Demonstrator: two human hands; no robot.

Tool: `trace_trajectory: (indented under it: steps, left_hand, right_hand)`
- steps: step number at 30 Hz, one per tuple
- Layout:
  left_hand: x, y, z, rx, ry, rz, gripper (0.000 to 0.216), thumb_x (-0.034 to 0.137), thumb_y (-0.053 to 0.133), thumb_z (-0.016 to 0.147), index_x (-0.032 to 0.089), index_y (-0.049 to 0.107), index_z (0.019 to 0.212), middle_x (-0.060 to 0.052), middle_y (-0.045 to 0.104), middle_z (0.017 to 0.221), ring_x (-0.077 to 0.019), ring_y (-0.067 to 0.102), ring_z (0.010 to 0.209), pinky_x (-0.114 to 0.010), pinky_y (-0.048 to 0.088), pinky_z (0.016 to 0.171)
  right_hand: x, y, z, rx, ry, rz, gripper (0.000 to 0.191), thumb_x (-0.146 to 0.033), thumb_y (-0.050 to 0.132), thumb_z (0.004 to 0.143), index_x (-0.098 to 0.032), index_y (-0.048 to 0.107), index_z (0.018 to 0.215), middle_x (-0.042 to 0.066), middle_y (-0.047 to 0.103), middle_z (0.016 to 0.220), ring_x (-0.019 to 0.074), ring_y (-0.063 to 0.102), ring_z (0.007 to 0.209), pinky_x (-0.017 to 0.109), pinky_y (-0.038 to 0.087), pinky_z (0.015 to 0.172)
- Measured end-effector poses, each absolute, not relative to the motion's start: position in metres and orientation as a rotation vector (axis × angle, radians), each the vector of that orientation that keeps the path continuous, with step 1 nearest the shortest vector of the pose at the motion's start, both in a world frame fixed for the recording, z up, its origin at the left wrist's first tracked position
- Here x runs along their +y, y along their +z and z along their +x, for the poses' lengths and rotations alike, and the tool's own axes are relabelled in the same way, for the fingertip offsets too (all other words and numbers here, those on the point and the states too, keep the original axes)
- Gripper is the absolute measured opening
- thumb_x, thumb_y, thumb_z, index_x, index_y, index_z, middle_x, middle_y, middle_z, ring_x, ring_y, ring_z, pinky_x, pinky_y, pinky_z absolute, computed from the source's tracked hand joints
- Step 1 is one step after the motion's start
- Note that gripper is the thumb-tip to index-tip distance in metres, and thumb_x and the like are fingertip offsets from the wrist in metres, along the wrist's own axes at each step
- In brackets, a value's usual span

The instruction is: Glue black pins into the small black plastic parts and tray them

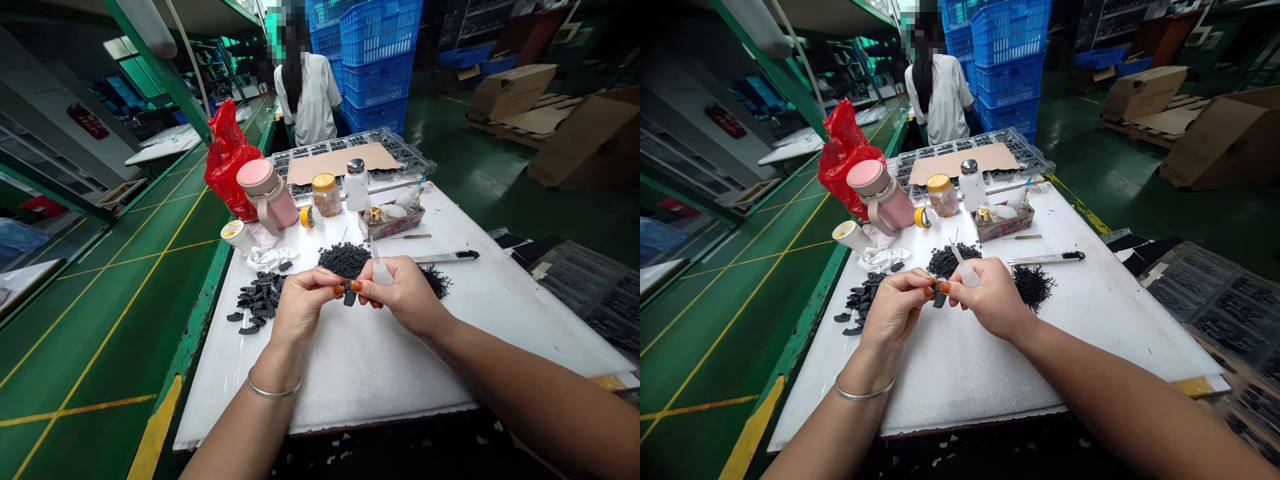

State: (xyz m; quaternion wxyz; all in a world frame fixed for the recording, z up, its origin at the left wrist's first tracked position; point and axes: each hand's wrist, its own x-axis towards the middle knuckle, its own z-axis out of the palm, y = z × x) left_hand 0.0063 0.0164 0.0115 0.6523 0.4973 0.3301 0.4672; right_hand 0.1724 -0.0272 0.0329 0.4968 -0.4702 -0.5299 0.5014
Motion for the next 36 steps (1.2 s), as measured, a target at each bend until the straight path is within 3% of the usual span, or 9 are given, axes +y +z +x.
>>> trace_trajectory:
  steps: [6,11,17,22,36]
  left_hand:
    - [0.0172,0.0118,0.0057,0.72,1.055,1.079,0.014,0.014,0.084,0.057,0.015,0.073,0.066,-0.004,0.065,0.074,-0.0118,0.06,0.066,-0.019,0.048,0.058]
    - [0.0173,0.0135,0.0049,0.699,0.933,0.845,0.024,0.024,0.084,0.064,0.015,0.073,0.083,-0.005,0.067,0.081,-0.0103,0.061,0.066,-0.018,0.051,0.06]
    - [0.0174,0.0122,0.0056,0.705,0.87,0.816,0.027,0.022,0.087,0.058,0.011,0.067,0.073,-0.003,0.064,0.073,-0.0093,0.058,0.062,-0.017,0.049,0.058]
    - [0.0187,0.0098,0.0028,0.706,0.822,0.857,0.028,0.025,0.087,0.058,0.011,0.067,0.072,-0.005,0.064,0.073,-0.0131,0.059,0.066,-0.022,0.05,0.06]
    - [0.0216,0.0072,-0.0007,0.732,0.739,0.907,0.029,0.027,0.087,0.058,0.01,0.067,0.071,-0.006,0.063,0.072,-0.0123,0.058,0.063,-0.02,0.05,0.056]
  right_hand:
    - [-0.0243,0.031,0.1727,-1.25,1.24,-1.128,0.04,-0.051,0.074,0.07,-0.014,0.059,0.064,0.002,0.061,0.057,0.0104,0.049,0.05,0.023,0.038,0.048]
    - [-0.0236,0.0302,0.1736,-1.236,1.266,-1.095,0.041,-0.052,0.074,0.07,-0.014,0.059,0.064,0.002,0.061,0.058,0.01,0.048,0.05,0.023,0.039,0.048]
    - [-0.0223,0.0293,0.1718,-1.246,1.279,-1.105,0.042,-0.053,0.074,0.068,-0.015,0.058,0.062,0.002,0.06,0.057,0.0102,0.047,0.049,0.024,0.038,0.048]
    - [-0.0225,0.0276,0.1717,-1.296,1.247,-1.112,0.04,-0.051,0.074,0.071,-0.014,0.059,0.063,0.002,0.06,0.056,0.0103,0.048,0.049,0.023,0.038,0.048]
    - [-0.0237,0.0259,0.1706,-1.332,1.206,-1.151,0.04,-0.05,0.074,0.07,-0.015,0.059,0.062,0.001,0.059,0.055,0.0109,0.048,0.05,0.024,0.038,0.049]
